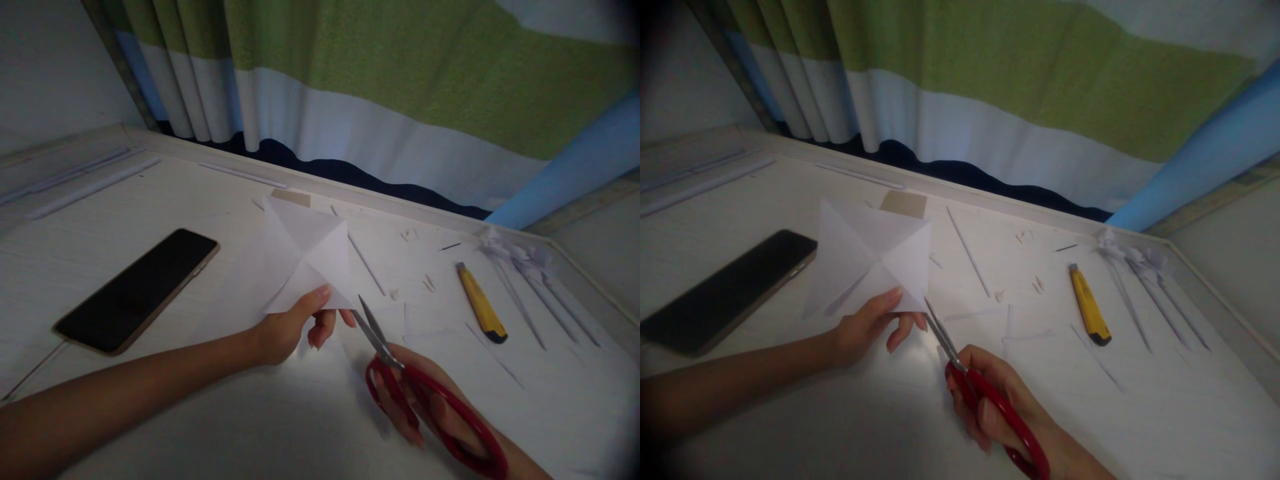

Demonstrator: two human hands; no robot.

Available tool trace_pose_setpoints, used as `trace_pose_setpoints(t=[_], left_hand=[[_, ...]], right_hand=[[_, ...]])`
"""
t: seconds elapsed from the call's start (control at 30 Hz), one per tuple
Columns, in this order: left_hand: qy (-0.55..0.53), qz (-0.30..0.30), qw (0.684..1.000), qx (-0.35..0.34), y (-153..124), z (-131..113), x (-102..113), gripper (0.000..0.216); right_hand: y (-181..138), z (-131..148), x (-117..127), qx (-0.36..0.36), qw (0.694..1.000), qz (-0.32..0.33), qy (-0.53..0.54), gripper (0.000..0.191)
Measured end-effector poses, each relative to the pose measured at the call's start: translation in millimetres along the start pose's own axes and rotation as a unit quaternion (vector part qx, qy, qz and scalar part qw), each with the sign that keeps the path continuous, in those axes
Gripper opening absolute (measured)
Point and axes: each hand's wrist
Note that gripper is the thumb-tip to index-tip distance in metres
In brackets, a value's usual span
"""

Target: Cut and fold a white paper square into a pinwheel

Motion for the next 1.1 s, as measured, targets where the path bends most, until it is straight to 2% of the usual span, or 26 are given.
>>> trace_pose_setpoints(t=[0.33, 0.5, 0.77, 1.1], left_hand=[[0.02, 0.024, 1.0, 0.004, -0.1, -2.3, -2.4, 0.047], [0.041, 0.036, 0.998, 0.005, 1.3, -3.8, -3.9, 0.046], [0.041, 0.044, 0.998, 0.008, 0.5, -2.5, -3.0, 0.045], [0.036, 0.056, 0.998, 0.024, -1.0, -1.8, -1.0, 0.043]], right_hand=[[-1.7, 1.7, -3.3, 0.024, 1.0, 0.005, -0.003, 0.041], [0.8, 2.6, -3.5, 0.009, 1.0, -0.012, -0.007, 0.042], [2.2, 0.9, -2.0, 0.024, 1.0, 0.007, -0.01, 0.04], [0.2, 1.6, -5.0, 0.014, 1.0, -0.003, -0.008, 0.04]])
Point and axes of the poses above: each hand's wrist, its own y-axis towards the middle knuckle, its own x-axis out of the back of the hand, z = x × y, and after that the axes turned 14 degrees about -x, right-handed
